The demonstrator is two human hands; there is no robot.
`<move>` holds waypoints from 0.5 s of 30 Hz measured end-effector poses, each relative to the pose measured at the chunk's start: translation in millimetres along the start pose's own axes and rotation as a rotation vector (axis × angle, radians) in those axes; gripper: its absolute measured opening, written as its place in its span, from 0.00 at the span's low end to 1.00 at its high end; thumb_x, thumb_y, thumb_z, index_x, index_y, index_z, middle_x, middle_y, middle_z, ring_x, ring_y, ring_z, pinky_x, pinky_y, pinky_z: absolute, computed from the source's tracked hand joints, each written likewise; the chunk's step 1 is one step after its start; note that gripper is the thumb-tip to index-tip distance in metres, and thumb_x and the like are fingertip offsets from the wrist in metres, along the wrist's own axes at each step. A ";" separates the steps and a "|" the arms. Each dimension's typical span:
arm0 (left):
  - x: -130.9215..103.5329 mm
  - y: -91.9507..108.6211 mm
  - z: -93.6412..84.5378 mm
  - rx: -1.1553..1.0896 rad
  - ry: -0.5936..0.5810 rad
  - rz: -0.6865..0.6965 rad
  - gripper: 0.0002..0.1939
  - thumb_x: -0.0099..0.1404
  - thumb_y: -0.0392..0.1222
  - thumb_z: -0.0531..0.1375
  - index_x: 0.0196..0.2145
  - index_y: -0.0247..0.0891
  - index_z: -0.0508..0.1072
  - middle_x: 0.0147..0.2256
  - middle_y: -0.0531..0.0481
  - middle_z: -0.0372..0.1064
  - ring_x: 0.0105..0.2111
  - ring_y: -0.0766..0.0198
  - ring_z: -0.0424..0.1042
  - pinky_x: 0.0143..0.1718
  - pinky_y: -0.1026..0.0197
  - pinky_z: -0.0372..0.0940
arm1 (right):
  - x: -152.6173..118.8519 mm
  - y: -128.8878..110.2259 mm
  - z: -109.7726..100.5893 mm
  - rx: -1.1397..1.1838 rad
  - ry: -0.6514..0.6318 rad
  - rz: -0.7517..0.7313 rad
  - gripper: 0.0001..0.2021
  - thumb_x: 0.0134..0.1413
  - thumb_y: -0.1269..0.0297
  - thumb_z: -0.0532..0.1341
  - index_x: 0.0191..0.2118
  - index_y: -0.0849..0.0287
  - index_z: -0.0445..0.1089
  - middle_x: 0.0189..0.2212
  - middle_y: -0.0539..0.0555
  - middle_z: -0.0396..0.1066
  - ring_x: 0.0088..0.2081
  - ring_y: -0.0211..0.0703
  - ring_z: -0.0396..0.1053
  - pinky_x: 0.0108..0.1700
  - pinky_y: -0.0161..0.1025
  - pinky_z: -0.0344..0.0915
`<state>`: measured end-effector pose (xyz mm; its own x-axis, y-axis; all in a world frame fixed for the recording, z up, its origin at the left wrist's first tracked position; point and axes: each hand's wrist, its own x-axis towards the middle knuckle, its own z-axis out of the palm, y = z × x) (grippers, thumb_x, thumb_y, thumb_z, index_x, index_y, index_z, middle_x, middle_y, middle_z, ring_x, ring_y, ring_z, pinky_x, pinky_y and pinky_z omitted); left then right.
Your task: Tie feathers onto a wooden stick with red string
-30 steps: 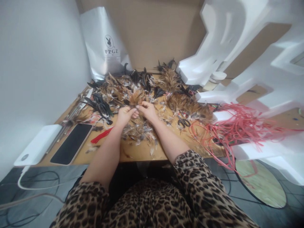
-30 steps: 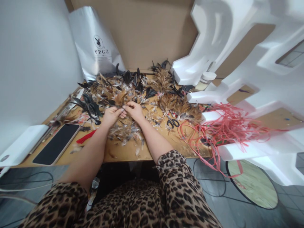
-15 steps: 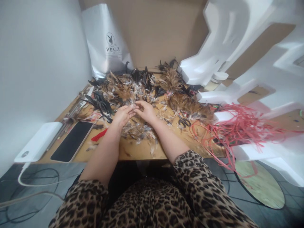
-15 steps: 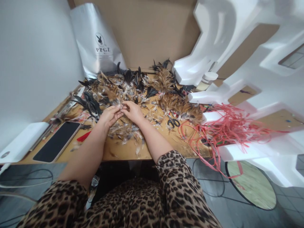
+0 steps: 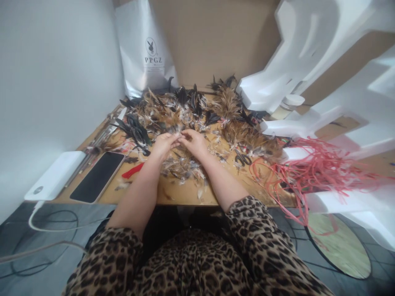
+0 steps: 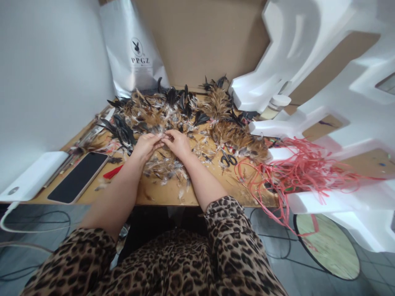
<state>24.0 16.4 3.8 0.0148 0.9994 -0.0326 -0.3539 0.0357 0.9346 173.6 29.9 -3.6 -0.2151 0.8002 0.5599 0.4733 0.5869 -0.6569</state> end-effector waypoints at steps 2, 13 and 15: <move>0.8 7.2 -1.9 0.011 0.076 0.127 0.14 0.51 0.46 0.68 0.26 0.31 0.73 0.32 0.41 0.77 0.30 0.66 0.76 0.31 0.68 0.68 | 0.4 -0.5 2.3 0.070 0.028 0.032 0.14 0.50 0.58 0.63 0.41 0.59 0.73 0.35 0.54 0.74 0.34 0.40 0.69 0.41 0.37 0.64; 10.1 19.4 -25.1 -0.185 0.166 0.199 0.11 0.55 0.43 0.66 0.31 0.31 0.73 0.32 0.44 0.77 0.27 0.70 0.73 0.26 0.70 0.64 | -9.3 -68.0 14.7 0.040 -0.354 -0.173 0.06 0.52 0.67 0.60 0.32 0.60 0.75 0.32 0.52 0.74 0.34 0.38 0.68 0.42 0.35 0.60; 11.2 11.7 -23.2 -0.107 0.174 0.163 0.11 0.56 0.42 0.66 0.28 0.30 0.72 0.32 0.43 0.77 0.26 0.69 0.73 0.27 0.68 0.64 | -7.1 -79.7 12.0 0.038 -0.374 -0.195 0.06 0.53 0.67 0.59 0.33 0.60 0.74 0.32 0.52 0.74 0.35 0.39 0.68 0.42 0.36 0.60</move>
<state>-1.7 28.1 6.2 -0.2084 0.9769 0.0468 -0.4356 -0.1356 0.8899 127.2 -21.0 38.7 -0.5958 0.6593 0.4587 0.3626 0.7304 -0.5788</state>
